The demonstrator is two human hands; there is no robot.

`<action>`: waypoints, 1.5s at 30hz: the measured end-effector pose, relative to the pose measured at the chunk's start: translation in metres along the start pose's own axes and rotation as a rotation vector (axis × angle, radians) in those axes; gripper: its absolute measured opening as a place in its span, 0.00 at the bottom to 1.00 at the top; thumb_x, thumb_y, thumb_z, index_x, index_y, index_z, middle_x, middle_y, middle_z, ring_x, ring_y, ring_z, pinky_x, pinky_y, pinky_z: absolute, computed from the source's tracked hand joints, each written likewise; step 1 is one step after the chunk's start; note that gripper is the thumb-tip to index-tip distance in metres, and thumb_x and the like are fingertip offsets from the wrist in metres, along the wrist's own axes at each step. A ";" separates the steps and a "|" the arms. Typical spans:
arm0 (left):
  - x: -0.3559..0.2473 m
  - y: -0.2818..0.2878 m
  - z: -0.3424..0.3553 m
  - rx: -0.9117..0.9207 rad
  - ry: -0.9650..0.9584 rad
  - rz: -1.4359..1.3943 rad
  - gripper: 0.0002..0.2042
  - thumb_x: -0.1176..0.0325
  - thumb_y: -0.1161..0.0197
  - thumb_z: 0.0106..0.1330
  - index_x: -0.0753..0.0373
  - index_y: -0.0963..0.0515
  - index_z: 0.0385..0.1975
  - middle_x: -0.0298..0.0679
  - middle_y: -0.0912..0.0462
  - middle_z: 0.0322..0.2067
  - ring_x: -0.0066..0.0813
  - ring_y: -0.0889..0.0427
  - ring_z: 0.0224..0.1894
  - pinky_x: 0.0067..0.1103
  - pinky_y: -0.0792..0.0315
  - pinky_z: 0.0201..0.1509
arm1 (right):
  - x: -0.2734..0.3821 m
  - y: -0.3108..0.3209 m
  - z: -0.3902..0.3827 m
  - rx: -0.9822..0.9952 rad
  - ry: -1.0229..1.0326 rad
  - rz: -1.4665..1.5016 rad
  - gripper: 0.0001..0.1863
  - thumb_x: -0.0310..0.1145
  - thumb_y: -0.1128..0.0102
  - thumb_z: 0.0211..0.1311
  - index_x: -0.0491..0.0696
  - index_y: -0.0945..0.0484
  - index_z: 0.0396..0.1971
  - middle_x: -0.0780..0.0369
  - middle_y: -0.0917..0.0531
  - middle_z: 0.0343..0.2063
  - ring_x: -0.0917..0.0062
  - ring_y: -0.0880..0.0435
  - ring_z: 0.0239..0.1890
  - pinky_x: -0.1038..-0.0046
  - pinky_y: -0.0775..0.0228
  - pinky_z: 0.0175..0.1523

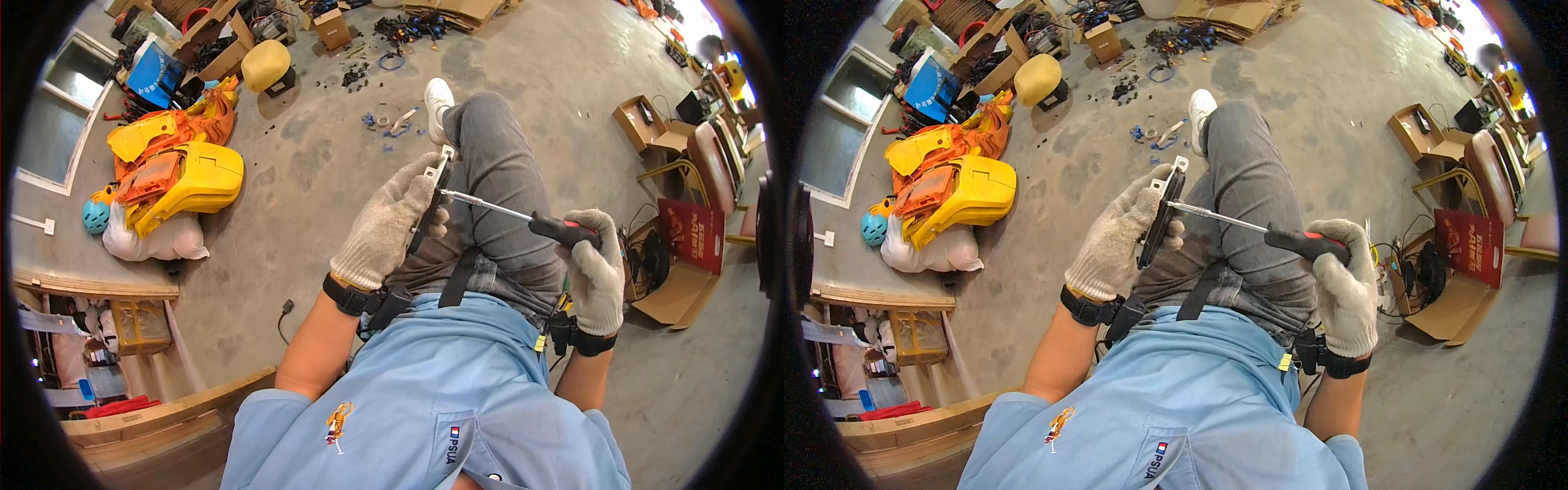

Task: The recorder uses a screwdriver to disassemble or adjust a mechanical component while seated in a workshop.

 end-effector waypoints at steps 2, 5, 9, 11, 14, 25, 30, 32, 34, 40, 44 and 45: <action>0.000 0.001 0.001 0.005 -0.006 0.005 0.27 0.57 0.40 0.81 0.64 0.32 0.73 0.37 0.15 0.40 0.26 0.11 0.38 0.25 0.12 0.43 | 0.005 -0.005 -0.001 -0.007 0.003 0.028 0.16 0.31 0.45 0.77 0.40 0.24 0.57 0.61 0.19 0.47 0.80 0.21 0.49 0.76 0.24 0.52; -0.001 0.002 0.000 -0.008 -0.005 0.002 0.27 0.57 0.40 0.81 0.64 0.32 0.73 0.37 0.15 0.40 0.26 0.11 0.38 0.25 0.12 0.43 | 0.006 0.000 0.001 -0.055 -0.083 -0.037 0.16 0.31 0.46 0.78 0.40 0.23 0.58 0.61 0.19 0.47 0.81 0.21 0.48 0.78 0.24 0.48; 0.000 0.001 0.001 0.003 -0.005 -0.015 0.27 0.57 0.39 0.80 0.64 0.31 0.73 0.37 0.15 0.41 0.26 0.11 0.38 0.25 0.12 0.42 | -0.008 0.013 -0.001 -0.072 -0.307 -0.149 0.16 0.31 0.47 0.77 0.41 0.23 0.58 0.61 0.18 0.46 0.80 0.20 0.46 0.78 0.25 0.48; 0.002 0.001 0.003 0.019 -0.003 -0.032 0.27 0.57 0.39 0.80 0.64 0.31 0.73 0.37 0.15 0.41 0.26 0.11 0.38 0.25 0.12 0.42 | -0.007 0.007 0.002 -0.009 -0.043 0.014 0.16 0.31 0.47 0.77 0.41 0.23 0.58 0.61 0.18 0.46 0.80 0.20 0.46 0.77 0.25 0.50; 0.003 0.002 0.004 0.006 0.002 -0.011 0.27 0.57 0.39 0.80 0.64 0.31 0.73 0.36 0.15 0.43 0.25 0.11 0.38 0.25 0.12 0.42 | -0.003 0.000 0.001 -0.050 -0.001 0.055 0.17 0.30 0.47 0.76 0.41 0.23 0.59 0.62 0.18 0.47 0.80 0.20 0.46 0.76 0.25 0.51; 0.000 -0.001 0.001 -0.005 -0.017 0.054 0.28 0.56 0.37 0.79 0.64 0.30 0.72 0.37 0.16 0.45 0.25 0.12 0.40 0.23 0.12 0.43 | -0.016 0.018 0.004 -0.039 -0.098 -0.112 0.18 0.35 0.44 0.78 0.39 0.23 0.58 0.61 0.18 0.51 0.81 0.20 0.47 0.76 0.25 0.55; 0.005 0.004 0.004 0.013 -0.001 0.058 0.28 0.56 0.37 0.79 0.64 0.30 0.72 0.39 0.16 0.45 0.25 0.12 0.40 0.24 0.13 0.44 | -0.004 0.007 0.004 -0.030 0.039 0.029 0.20 0.40 0.42 0.80 0.39 0.23 0.58 0.62 0.18 0.51 0.82 0.20 0.47 0.78 0.24 0.52; 0.005 0.004 0.003 0.008 -0.003 0.049 0.27 0.56 0.37 0.79 0.64 0.30 0.72 0.39 0.16 0.45 0.25 0.12 0.40 0.24 0.13 0.45 | -0.004 0.004 0.004 -0.009 -0.103 -0.083 0.19 0.39 0.43 0.80 0.39 0.23 0.58 0.62 0.18 0.49 0.83 0.20 0.47 0.78 0.24 0.50; 0.005 0.004 0.003 0.027 -0.019 0.069 0.27 0.58 0.38 0.80 0.64 0.30 0.72 0.40 0.16 0.46 0.25 0.13 0.41 0.24 0.14 0.46 | -0.009 0.016 0.005 -0.045 -0.191 -0.173 0.19 0.38 0.44 0.81 0.39 0.23 0.59 0.62 0.18 0.48 0.83 0.20 0.47 0.78 0.24 0.49; 0.005 -0.003 0.001 0.015 0.009 0.074 0.26 0.59 0.38 0.80 0.64 0.30 0.72 0.39 0.15 0.47 0.24 0.14 0.42 0.22 0.16 0.47 | -0.018 0.020 0.004 -0.047 -0.073 0.030 0.18 0.34 0.42 0.80 0.40 0.24 0.61 0.61 0.18 0.46 0.79 0.19 0.48 0.76 0.24 0.49; 0.004 -0.002 0.000 -0.005 0.016 0.099 0.26 0.59 0.37 0.80 0.63 0.29 0.72 0.39 0.15 0.47 0.24 0.14 0.42 0.22 0.16 0.47 | -0.005 0.006 0.000 -0.070 -0.077 0.093 0.17 0.32 0.40 0.78 0.40 0.24 0.59 0.60 0.18 0.46 0.78 0.19 0.48 0.73 0.22 0.51; 0.004 -0.002 0.000 -0.003 0.015 0.096 0.26 0.58 0.37 0.80 0.63 0.29 0.72 0.39 0.15 0.47 0.24 0.14 0.42 0.22 0.16 0.47 | -0.006 0.005 0.000 -0.056 -0.103 0.087 0.17 0.32 0.40 0.78 0.40 0.24 0.59 0.60 0.18 0.46 0.77 0.19 0.49 0.73 0.21 0.53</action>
Point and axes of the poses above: each hand's wrist, its own z-axis towards the middle knuckle, its own y-axis out of the back of the hand, x = y × z, the point moved 6 cm from there along z, towards the middle knuckle
